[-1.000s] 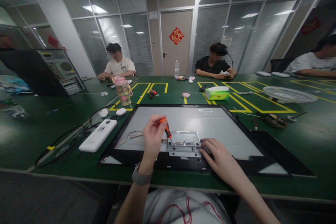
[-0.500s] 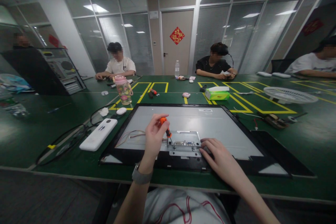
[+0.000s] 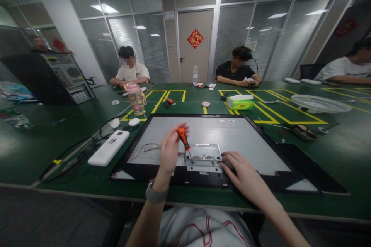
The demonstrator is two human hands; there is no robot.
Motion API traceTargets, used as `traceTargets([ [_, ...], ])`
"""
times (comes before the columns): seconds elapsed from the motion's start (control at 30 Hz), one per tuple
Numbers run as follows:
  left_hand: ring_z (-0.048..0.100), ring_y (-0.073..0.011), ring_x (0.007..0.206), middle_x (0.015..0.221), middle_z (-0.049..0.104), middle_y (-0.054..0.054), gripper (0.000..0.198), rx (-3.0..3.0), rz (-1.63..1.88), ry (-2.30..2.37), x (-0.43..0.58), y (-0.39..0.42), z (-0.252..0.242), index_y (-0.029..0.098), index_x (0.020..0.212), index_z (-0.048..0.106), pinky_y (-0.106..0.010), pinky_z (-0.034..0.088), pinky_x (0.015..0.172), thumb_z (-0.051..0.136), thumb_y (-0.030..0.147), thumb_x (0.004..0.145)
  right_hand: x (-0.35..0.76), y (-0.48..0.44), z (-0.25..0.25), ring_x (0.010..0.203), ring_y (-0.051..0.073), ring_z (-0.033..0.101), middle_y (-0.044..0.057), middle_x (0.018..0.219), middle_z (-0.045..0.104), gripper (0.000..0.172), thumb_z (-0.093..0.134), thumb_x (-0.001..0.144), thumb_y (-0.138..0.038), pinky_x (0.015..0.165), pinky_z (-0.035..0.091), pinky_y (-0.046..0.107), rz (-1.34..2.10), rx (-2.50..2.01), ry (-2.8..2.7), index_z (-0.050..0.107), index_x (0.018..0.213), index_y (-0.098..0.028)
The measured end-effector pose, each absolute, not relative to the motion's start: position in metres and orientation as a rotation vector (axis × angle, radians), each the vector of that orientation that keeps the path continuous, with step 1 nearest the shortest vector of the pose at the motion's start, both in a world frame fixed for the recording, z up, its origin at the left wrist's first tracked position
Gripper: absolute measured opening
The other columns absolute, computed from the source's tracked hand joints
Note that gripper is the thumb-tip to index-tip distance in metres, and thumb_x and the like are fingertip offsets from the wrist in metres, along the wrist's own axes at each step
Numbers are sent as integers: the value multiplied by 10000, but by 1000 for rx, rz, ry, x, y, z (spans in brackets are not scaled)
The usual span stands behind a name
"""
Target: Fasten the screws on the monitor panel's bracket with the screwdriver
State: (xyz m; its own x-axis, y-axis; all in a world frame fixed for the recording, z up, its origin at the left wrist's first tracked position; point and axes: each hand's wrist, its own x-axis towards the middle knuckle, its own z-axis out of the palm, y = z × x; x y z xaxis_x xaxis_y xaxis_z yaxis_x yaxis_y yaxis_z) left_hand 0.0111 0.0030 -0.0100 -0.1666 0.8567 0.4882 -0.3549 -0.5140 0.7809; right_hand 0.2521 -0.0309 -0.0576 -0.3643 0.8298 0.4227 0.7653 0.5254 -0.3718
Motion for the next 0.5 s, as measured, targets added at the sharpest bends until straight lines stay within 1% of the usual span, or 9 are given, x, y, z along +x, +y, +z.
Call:
traceTargets([
  [0.07,680,-172,825,958,724,-91,334,1216,1732,622,12,2,-9,166,1108,721,-300,545,797,616,396,890,252,-31,-58,981,269,614,87,1023,658,121,494,984,-229,893,510,446,150,-1292,-2203,607,943,-217],
  [0.13,676,-165,801,966,722,-88,344,1236,1695,641,12,2,-9,175,1137,708,-299,543,788,652,388,873,252,-31,-58,981,269,615,87,1022,660,120,495,983,-226,896,509,449,142,-1288,-2201,608,943,-217],
  [0.23,644,-129,779,915,694,-44,301,1276,1747,696,11,5,-13,197,1060,730,-235,521,748,763,332,793,252,-31,-58,978,267,619,87,1020,664,116,499,978,-220,893,513,445,126,-1278,-2192,609,940,-218],
  [0.3,623,-114,768,882,669,-24,266,1294,1805,725,11,6,-13,204,1003,742,-201,503,710,794,309,765,252,-31,-58,974,266,622,84,1016,667,116,501,976,-220,885,516,441,116,-1274,-2188,611,939,-220],
  [0.37,635,-130,824,925,673,-41,235,1281,1823,709,12,6,-12,200,999,742,-217,513,747,733,358,826,252,-31,-57,968,265,625,80,1011,669,116,503,974,-222,874,520,439,109,-1275,-2190,612,935,-221],
  [0.43,659,-161,889,986,689,-70,278,1246,1791,666,12,5,-11,191,1030,732,-266,530,811,644,413,889,253,-31,-57,963,264,628,78,1008,670,111,507,972,-222,866,523,435,104,-1275,-2194,610,929,-222],
  [0.5,670,-169,862,976,693,-76,298,1228,1759,659,13,4,-11,187,1044,720,-285,542,798,633,428,892,253,-31,-57,964,263,630,77,1006,670,104,513,970,-218,867,524,431,100,-1273,-2196,608,928,-223],
])
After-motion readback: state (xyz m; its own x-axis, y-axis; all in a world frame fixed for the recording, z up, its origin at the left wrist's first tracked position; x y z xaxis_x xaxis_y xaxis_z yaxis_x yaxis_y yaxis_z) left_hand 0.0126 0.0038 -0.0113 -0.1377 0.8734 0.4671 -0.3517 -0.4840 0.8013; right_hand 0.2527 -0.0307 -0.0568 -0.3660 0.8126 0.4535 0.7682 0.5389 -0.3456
